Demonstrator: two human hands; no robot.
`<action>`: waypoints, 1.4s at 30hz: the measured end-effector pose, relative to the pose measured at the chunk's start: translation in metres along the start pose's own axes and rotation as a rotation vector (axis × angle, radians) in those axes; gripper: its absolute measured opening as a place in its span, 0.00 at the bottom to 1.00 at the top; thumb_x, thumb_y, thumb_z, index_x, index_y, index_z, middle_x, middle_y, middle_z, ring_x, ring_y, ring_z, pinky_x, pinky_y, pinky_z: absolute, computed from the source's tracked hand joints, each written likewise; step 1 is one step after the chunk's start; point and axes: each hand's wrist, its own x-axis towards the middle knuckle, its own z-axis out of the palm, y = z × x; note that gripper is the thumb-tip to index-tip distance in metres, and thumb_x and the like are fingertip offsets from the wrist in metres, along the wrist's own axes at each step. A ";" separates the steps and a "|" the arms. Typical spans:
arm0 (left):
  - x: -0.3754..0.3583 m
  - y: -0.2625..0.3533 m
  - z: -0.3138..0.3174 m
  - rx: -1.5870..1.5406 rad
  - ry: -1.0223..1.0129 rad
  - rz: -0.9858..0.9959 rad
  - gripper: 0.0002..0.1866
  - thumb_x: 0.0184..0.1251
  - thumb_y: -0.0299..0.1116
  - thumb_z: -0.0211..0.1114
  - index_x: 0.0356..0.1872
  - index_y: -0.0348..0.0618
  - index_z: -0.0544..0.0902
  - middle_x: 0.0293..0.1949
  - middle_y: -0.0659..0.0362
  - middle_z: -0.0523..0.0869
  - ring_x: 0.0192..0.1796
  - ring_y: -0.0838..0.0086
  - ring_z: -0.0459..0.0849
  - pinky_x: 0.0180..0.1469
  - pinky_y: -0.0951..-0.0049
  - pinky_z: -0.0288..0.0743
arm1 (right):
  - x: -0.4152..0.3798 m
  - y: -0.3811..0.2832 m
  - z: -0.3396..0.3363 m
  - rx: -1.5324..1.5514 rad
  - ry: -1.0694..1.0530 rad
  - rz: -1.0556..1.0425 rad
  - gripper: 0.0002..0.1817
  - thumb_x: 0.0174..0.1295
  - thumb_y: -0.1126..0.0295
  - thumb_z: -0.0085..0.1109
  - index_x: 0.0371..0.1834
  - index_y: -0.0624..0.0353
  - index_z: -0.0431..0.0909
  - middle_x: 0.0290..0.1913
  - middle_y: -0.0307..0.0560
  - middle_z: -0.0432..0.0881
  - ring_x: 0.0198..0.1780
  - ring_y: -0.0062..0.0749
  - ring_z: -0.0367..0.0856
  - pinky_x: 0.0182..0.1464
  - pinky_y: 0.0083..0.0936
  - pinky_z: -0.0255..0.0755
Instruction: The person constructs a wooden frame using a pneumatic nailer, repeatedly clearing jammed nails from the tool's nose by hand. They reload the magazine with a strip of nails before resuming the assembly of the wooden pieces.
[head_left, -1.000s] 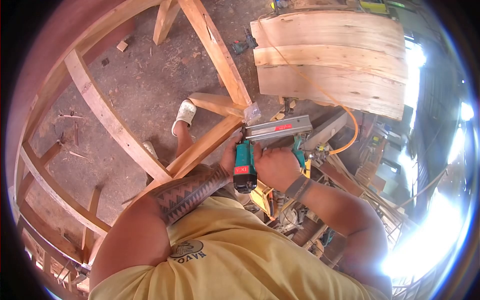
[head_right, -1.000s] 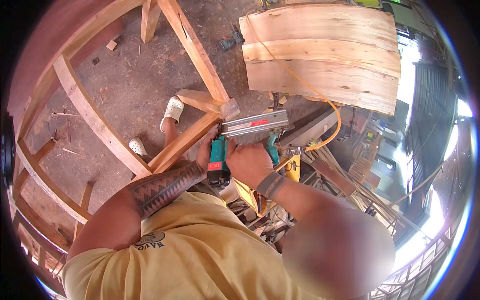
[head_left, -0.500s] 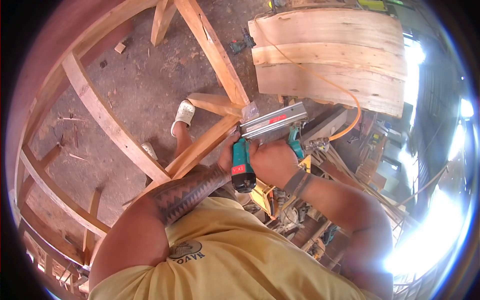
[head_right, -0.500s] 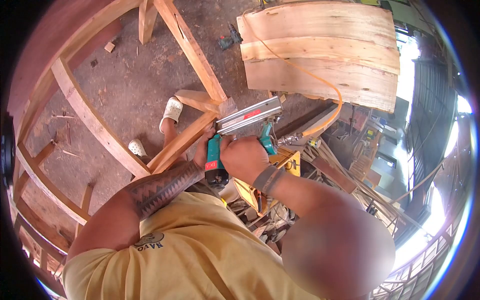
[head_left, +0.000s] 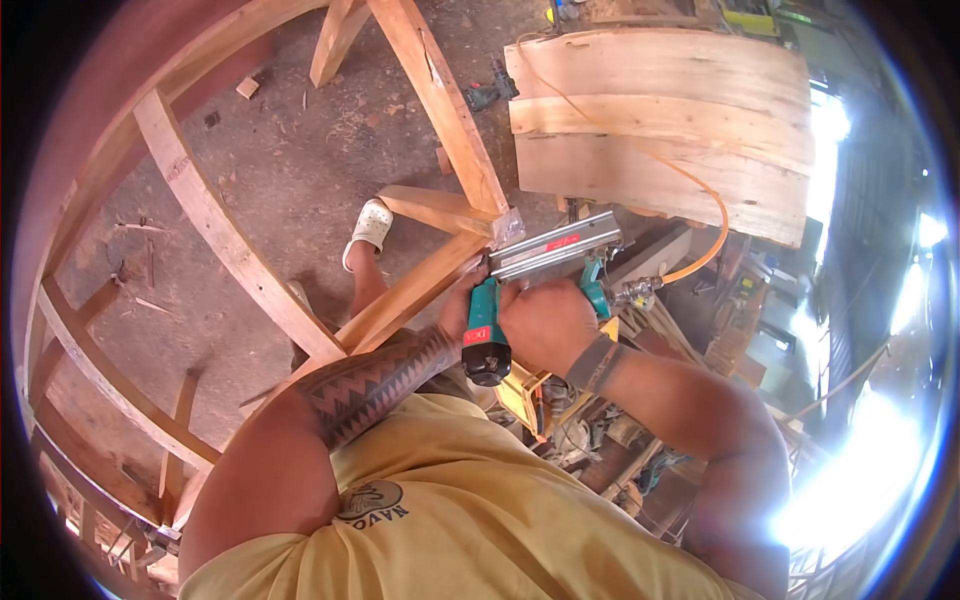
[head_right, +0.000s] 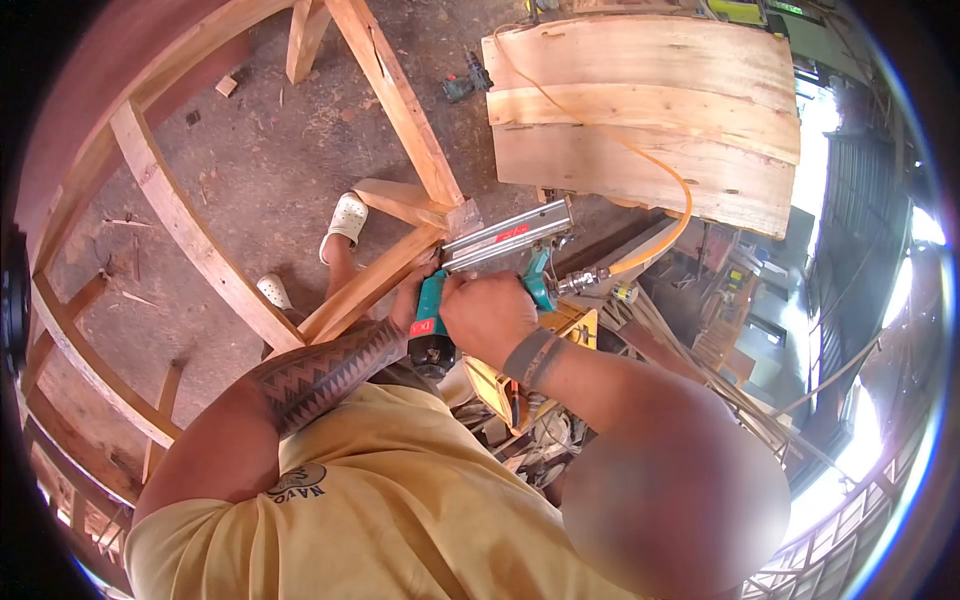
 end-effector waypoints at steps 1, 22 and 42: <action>0.001 0.001 -0.001 0.021 0.002 0.015 0.25 0.84 0.51 0.58 0.64 0.39 0.81 0.55 0.50 0.91 0.56 0.60 0.91 0.67 0.58 0.84 | 0.000 0.000 0.000 -0.007 0.012 -0.002 0.19 0.61 0.64 0.62 0.47 0.69 0.86 0.22 0.44 0.87 0.22 0.36 0.88 0.30 0.36 0.78; 0.004 -0.001 0.001 0.005 0.043 0.040 0.24 0.80 0.53 0.62 0.56 0.42 0.83 0.47 0.52 0.92 0.47 0.60 0.93 0.57 0.58 0.88 | 0.006 0.010 -0.008 0.066 -0.069 -0.001 0.10 0.60 0.65 0.61 0.37 0.60 0.82 0.22 0.47 0.87 0.24 0.41 0.90 0.28 0.41 0.80; -0.003 0.001 0.020 0.050 -0.018 0.053 0.30 0.83 0.55 0.55 0.67 0.38 0.81 0.57 0.49 0.91 0.56 0.57 0.92 0.64 0.55 0.85 | 0.014 0.014 -0.023 0.102 -0.136 -0.005 0.10 0.62 0.65 0.59 0.35 0.59 0.87 0.29 0.48 0.91 0.29 0.43 0.92 0.34 0.44 0.84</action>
